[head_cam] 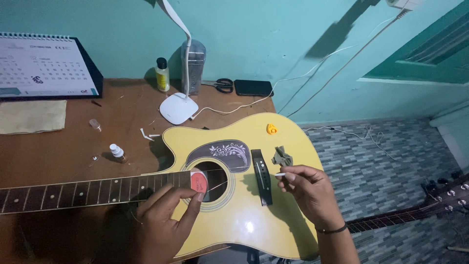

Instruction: The person replaces a guitar string on an acoustic guitar. They thread the new string through the soundhole, pull it through the bridge, and then wind it onto the tuning peg at the headstock.

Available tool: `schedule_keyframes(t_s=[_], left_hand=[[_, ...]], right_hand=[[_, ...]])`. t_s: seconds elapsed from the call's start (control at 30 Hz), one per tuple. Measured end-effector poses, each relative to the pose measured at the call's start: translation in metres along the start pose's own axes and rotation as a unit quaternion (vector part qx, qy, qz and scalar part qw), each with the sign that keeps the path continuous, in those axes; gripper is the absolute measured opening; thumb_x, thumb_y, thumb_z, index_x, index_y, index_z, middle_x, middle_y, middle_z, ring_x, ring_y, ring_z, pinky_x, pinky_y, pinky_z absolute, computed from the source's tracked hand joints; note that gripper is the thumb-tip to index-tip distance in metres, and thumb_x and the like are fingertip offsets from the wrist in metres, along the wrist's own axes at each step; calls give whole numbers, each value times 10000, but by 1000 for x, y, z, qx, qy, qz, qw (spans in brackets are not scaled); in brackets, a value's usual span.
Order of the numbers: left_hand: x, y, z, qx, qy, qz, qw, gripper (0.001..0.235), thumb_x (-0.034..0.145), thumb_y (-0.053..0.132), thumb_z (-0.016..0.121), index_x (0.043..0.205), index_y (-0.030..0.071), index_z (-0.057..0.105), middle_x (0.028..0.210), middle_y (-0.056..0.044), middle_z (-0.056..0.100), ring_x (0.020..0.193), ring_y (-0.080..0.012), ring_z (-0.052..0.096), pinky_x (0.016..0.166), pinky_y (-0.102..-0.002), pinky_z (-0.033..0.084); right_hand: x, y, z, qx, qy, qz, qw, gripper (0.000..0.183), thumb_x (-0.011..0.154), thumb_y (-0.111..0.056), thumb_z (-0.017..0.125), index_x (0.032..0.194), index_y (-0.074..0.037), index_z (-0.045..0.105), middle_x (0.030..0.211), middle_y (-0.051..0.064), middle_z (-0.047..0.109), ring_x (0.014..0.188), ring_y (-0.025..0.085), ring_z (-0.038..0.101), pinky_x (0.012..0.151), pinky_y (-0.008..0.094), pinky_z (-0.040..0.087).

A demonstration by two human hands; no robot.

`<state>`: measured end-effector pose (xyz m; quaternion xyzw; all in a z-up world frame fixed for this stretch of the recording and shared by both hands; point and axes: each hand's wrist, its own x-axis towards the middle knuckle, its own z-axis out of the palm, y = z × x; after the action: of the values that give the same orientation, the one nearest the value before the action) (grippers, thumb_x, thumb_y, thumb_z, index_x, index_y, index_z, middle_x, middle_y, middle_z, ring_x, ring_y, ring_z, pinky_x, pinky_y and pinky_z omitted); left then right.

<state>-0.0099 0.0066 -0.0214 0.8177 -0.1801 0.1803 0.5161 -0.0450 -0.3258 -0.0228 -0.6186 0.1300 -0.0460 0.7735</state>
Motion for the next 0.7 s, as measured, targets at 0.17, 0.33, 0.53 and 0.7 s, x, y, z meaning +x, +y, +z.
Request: schedule_keyframes(t_s=[0.17,0.33,0.53,0.7], left_hand=[[0,3,0,2,4,7,1000,132,908,209,718,804,127,725,719,21,689,627,-137,641,595,-267,457],[0,3,-2,15,7,13,1000,115,906,212,723,818,139,736,710,22,684,611,-145,629,575,-276,451],[-1,0,-1,10,-15,-8,1000,98,899,237,717,831,169,735,765,44,731,646,-148,675,609,-292,475],[-1,0,-4,14,-22,-3,1000,114,902,232,724,846,132,730,776,11,726,633,-177,656,560,-316,468]], right_hand=[[0,0,3,-6,21,13,1000,163,909,15,694,1039,85,764,893,261,778,719,301,723,695,354,608],[3,-10,26,-175,79,-15,981,130,872,-91,782,913,26,821,686,128,709,639,204,666,643,317,596],[8,-9,41,-385,99,-38,917,162,841,-142,812,953,-39,867,754,64,826,663,103,684,634,231,579],[11,-7,43,-400,109,27,910,148,841,-154,806,942,-74,880,868,61,869,793,116,767,711,256,601]])
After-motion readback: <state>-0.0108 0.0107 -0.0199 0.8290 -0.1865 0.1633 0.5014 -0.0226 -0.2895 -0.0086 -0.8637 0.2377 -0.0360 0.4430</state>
